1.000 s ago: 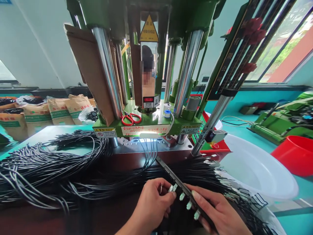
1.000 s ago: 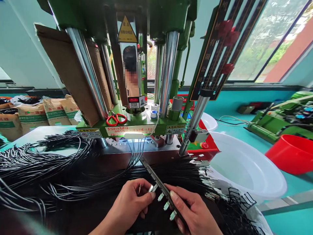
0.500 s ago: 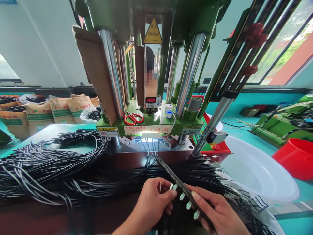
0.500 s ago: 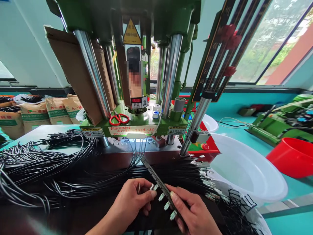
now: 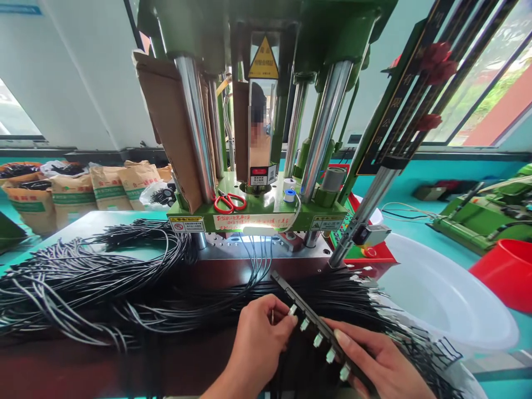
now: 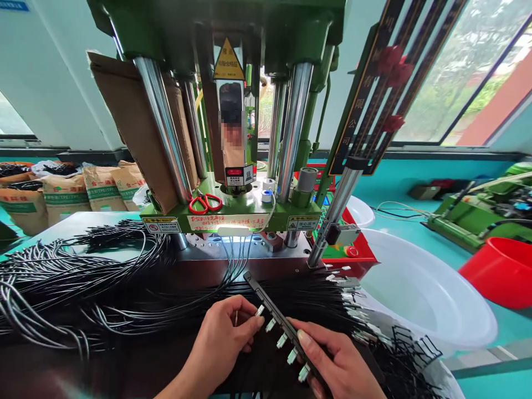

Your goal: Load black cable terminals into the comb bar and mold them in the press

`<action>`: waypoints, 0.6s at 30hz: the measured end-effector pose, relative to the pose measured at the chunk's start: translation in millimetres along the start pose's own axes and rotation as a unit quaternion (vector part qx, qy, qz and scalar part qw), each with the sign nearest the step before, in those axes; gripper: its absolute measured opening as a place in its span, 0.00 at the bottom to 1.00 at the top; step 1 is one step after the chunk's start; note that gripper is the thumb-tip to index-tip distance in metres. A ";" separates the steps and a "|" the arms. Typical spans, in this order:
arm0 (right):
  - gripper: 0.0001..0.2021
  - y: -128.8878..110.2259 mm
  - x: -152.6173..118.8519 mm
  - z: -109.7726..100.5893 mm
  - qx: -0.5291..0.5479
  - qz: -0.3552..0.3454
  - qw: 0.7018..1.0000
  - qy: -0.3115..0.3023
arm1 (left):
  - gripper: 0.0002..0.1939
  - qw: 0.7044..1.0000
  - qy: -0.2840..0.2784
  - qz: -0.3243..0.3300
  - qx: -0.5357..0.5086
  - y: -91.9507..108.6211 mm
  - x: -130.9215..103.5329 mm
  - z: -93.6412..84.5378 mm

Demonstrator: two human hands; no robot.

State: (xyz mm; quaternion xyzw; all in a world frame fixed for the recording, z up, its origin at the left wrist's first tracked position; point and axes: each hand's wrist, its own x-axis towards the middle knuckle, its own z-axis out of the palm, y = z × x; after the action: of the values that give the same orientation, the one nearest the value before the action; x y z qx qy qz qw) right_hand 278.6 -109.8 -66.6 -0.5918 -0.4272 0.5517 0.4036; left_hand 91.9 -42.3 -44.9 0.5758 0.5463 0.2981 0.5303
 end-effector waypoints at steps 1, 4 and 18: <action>0.29 -1.9 -0.2 1.4 0.002 0.001 1.000 0.005 | 0.07 1.000 0.005 0.006 0.022 0.1 0.8 1.8; 0.31 -8.1 -1.3 4.2 -0.005 0.009 1.000 0.015 | 0.07 0.999 0.006 0.012 0.051 -0.6 2.2 3.9; 0.23 -12.3 -0.8 5.3 -0.009 -0.057 0.998 0.009 | 0.06 0.989 0.030 0.080 0.123 -5.7 4.7 5.2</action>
State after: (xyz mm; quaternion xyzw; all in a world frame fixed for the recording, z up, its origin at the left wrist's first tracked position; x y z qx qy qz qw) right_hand 272.5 -106.7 -55.0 -0.5749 -0.4613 0.5189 0.4330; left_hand 96.0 -40.3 -52.6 0.6695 0.5463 0.2873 0.4133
